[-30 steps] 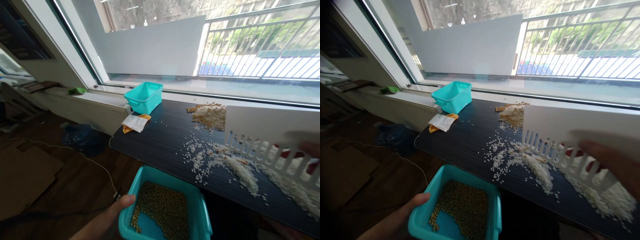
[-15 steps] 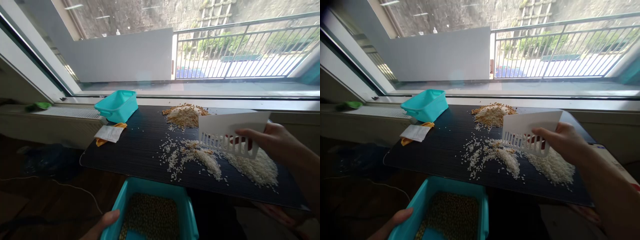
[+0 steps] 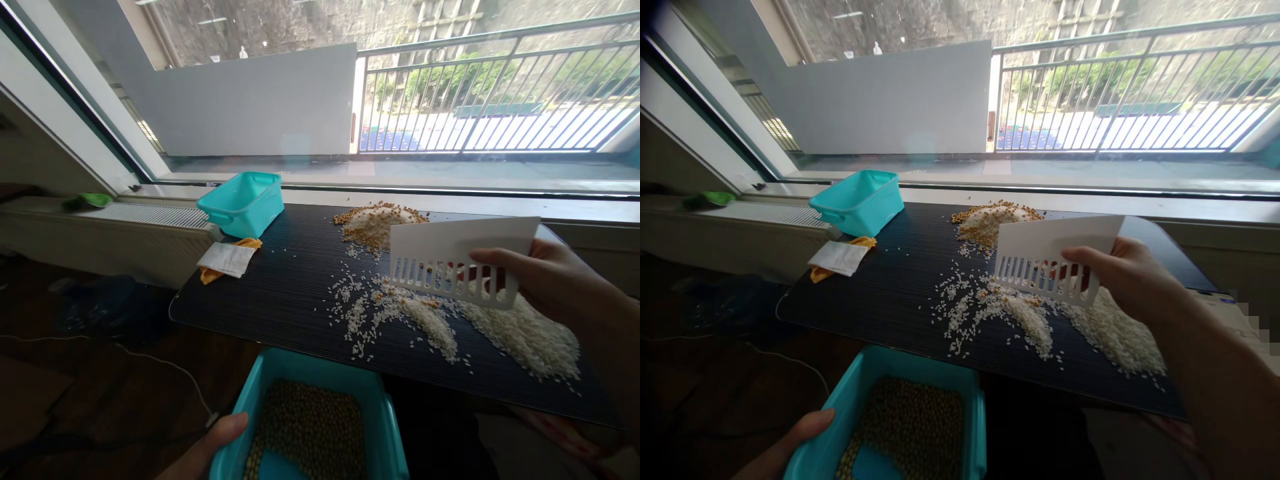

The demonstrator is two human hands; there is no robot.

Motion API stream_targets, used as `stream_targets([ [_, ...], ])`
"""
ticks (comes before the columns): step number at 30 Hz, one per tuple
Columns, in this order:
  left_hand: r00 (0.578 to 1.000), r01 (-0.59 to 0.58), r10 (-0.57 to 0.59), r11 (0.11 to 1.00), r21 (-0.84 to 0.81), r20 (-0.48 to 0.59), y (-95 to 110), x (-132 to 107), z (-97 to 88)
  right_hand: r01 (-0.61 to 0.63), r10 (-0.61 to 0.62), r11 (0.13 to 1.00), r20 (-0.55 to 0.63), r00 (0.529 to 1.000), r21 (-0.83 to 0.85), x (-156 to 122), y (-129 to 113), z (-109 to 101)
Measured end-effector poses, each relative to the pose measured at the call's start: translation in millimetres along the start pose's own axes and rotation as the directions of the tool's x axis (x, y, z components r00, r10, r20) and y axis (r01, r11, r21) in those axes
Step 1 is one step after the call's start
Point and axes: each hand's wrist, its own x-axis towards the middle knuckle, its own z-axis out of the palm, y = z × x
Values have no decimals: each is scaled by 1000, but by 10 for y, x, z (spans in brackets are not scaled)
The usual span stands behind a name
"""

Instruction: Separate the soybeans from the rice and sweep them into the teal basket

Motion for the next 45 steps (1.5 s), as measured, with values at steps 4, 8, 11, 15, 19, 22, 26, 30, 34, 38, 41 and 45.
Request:
stream_targets([
  [4, 999, 32, -32, 999, -19, 22, 12, -30, 40, -74, 76, 997, 45, 996, -32, -3, 26, -92],
  [8, 997, 58, -58, 998, -5, 59, 19, -15, 65, -120, 124, 991, 80, 989, -54, -1, 87, -37],
  [11, 998, 55, -55, 998, 4, 17, 16, 0, 56, -130, 131, 991, 128, 983, -14, -1, 44, 170],
  [15, 999, 43, -43, 999, 5, -22, 20, -19, 33, -128, 118, 991, 169, 979, 46, 9, -131, 465],
  [19, 999, 31, -31, 999, 14, -23, 67, -80, 91, -107, 100, 993, 142, 985, 45, 12, -231, 446],
  [22, 997, 70, -71, 997, 31, 23, 127, -126, 212, -116, 117, 993, 113, 987, -16, -8, -182, 286],
  [26, 991, 73, -75, 997, 24, 115, 189, -157, 375, -133, 149, 985, 154, 977, -107, -36, -72, 235],
  [30, 991, 67, -71, 997, 35, 113, 203, -165, 417, -103, 111, 993, 197, 974, -49, -29, -105, 491],
  [34, 998, 42, -43, 998, 39, 44, 204, -179, 409, -71, 69, 997, 211, 975, 3, 11, -216, 697],
  [38, 1000, 11, -11, 1000, 13, 22, 204, -181, 411, 42, -31, 997, 150, 988, -72, 47, -251, 675],
  [41, 1000, -1, 0, 1000, 21, 7, 194, -161, 378, 103, -86, 987, 136, 987, -123, 19, -268, 668],
  [45, 999, -4, 4, 1000, -10, 51, 173, -137, 320, 126, -101, 979, 157, 982, -162, -99, -316, 759],
])
